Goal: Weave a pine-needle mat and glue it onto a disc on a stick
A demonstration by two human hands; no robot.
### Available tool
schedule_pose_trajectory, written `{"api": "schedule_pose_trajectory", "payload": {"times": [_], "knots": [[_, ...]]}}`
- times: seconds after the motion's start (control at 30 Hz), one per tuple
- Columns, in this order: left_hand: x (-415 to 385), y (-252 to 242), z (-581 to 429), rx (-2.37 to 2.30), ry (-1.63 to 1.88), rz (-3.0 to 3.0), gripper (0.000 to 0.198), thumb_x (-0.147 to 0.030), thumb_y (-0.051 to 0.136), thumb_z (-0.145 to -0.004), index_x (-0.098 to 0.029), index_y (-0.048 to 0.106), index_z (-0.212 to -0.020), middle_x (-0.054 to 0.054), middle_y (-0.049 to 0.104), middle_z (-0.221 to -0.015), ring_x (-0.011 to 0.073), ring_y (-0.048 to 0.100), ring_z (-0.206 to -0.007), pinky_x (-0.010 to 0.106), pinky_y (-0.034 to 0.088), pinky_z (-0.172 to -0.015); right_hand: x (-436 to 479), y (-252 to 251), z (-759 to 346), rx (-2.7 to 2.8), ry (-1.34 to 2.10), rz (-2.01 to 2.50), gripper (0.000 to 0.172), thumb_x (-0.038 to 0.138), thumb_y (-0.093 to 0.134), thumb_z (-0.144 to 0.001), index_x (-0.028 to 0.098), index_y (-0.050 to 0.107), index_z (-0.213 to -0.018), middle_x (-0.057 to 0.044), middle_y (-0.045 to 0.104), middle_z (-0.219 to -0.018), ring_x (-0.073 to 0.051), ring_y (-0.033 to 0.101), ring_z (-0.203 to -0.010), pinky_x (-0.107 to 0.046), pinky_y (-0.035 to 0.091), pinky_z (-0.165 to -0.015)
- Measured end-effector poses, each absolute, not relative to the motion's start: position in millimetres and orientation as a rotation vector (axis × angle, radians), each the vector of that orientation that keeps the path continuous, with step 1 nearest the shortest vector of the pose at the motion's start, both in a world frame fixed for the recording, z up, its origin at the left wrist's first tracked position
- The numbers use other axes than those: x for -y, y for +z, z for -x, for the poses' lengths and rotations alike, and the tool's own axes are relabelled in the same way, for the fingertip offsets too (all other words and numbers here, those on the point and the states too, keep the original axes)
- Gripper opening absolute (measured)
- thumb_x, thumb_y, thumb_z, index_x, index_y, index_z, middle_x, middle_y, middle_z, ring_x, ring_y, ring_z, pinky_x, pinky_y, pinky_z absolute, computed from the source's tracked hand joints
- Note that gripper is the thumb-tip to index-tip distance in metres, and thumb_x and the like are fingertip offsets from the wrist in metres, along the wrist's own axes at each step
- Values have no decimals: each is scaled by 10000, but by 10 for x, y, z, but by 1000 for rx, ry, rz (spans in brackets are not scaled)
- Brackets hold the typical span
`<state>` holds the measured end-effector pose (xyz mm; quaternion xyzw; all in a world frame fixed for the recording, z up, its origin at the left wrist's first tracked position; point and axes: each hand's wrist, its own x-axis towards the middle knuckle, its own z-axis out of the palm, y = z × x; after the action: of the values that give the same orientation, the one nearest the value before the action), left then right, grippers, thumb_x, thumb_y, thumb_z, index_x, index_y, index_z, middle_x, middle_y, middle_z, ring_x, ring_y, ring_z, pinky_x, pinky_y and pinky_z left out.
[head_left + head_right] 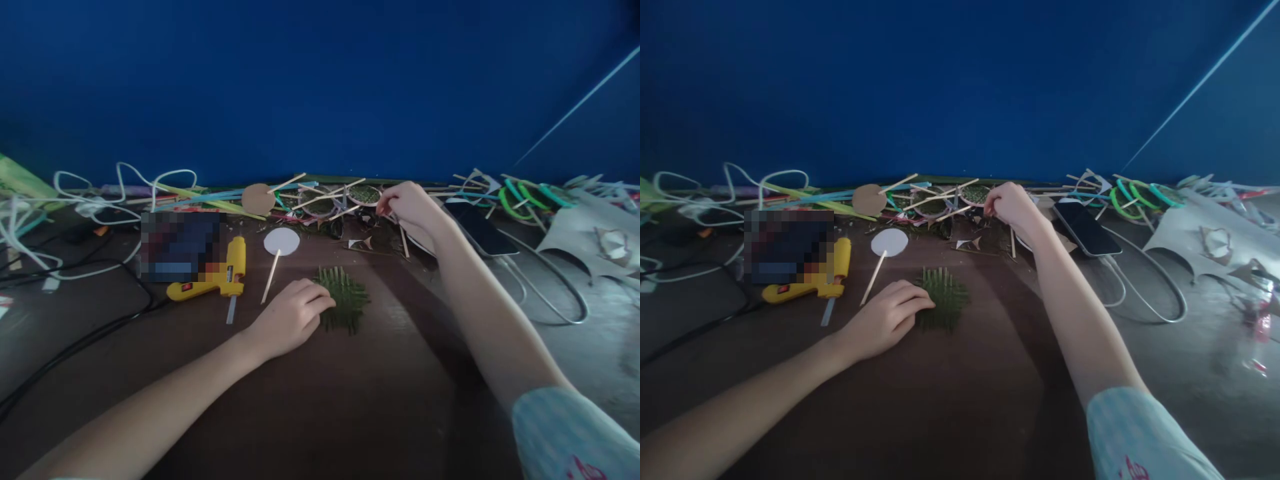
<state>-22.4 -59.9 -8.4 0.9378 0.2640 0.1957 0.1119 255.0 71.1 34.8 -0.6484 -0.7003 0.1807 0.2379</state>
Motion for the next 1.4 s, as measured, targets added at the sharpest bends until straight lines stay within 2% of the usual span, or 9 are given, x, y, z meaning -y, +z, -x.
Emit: {"api": "schedule_pose_trajectory", "payload": {"times": [0.1, 0.3, 0.4, 0.6, 0.77, 0.97, 1.13, 1.27, 1.4], "knots": [[598, -90, 223, -775, 582, -2755, 275, -42, 404, -831, -129, 615, -984, 78, 621, -966, 189, 515, -894, 367, 457, -816, -741, 323, -2629, 2057, 828, 1829, 338, 6, 418, -593, 221, 675, -546, -27, 695, -641, -195, 656, -670, -324, 514, -671], [593, -92, 225, -770, 578, -2748, 288, -45, 396, -836, -142, 607, -1007, 78, 616, -989, 187, 518, -913, 355, 453, -818, -826, 149, -2698, 2266, 536, 1694, 564, -10, 393, -586, 305, 713, -926, 19, 666, -1109, -235, 591, -1048, -388, 474, -849], [593, -90, 226, -773, 567, -2744, 287, -42, 397, -835, -138, 606, -1007, 78, 615, -989, 190, 516, -916, 353, 451, -819, -821, 168, -2717, 2239, 518, 1655, 555, 12, 379, -630, 279, 688, -1005, -3, 654, -1136, -218, 585, -1053, -370, 462, -862], [597, -87, 224, -782, 574, -2739, 287, -42, 404, -831, -145, 610, -1002, 73, 617, -989, 185, 518, -919, 353, 448, -835, -802, 206, -2770, 2146, 414, 1821, 385, 97, 477, -644, 196, 684, -953, -76, 675, -931, -223, 614, -817, -363, 473, -737], [601, -76, 227, -781, 557, -2714, 298, -31, 392, -829, -146, 602, -1006, 73, 612, -989, 185, 517, -932, 354, 449, -841, -843, 11, -2862, 2232, -63, 1808, 466, 84, 539, -570, 198, 642, -1010, -109, 569, -1034, -299, 522, -990, -435, 435, -807], [602, -82, 234, -778, 550, -2710, 294, -40, 387, -842, -146, 596, -1019, 70, 608, -999, 189, 513, -943, 356, 444, -848, -776, 149, -2930, 2124, -105, 1793, 468, 59, 507, -596, 201, 576, -1036, -105, 552, -997, -250, 544, -833, -408, 451, -737], [602, -82, 234, -775, 551, -2714, 293, -37, 395, -836, -139, 598, -1021, 71, 609, -1001, 187, 518, -944, 353, 442, -854, -772, 196, -2972, 2121, -127, 1767, 302, 26, 434, -659, 226, 653, -720, -71, 536, -1134, -290, 486, -1022, -495, 402, -859], [601, -85, 235, -770, 553, -2715, 293, -33, 390, -836, -139, 597, -1015, 70, 607, -994, 189, 514, -937, 352, 442, -845, -809, 70, -2949, 2070, -82, 1923, 245, 78, 524, -681, 223, 694, -781, -80, 492, -1263, -384, 376, -1146, -627, 305, -893], [600, -90, 234, -767, 557, -2715, 291, -24, 399, -828, -138, 596, -1009, 69, 605, -990, 188, 509, -936, 354, 438, -853, -817, -27, -2860, 2081, -44, 1917, 112, 226, 659, -678, 199, 686, -783, -118, 505, -1243, -411, 350, -1165, -656, 277, -895]]}}
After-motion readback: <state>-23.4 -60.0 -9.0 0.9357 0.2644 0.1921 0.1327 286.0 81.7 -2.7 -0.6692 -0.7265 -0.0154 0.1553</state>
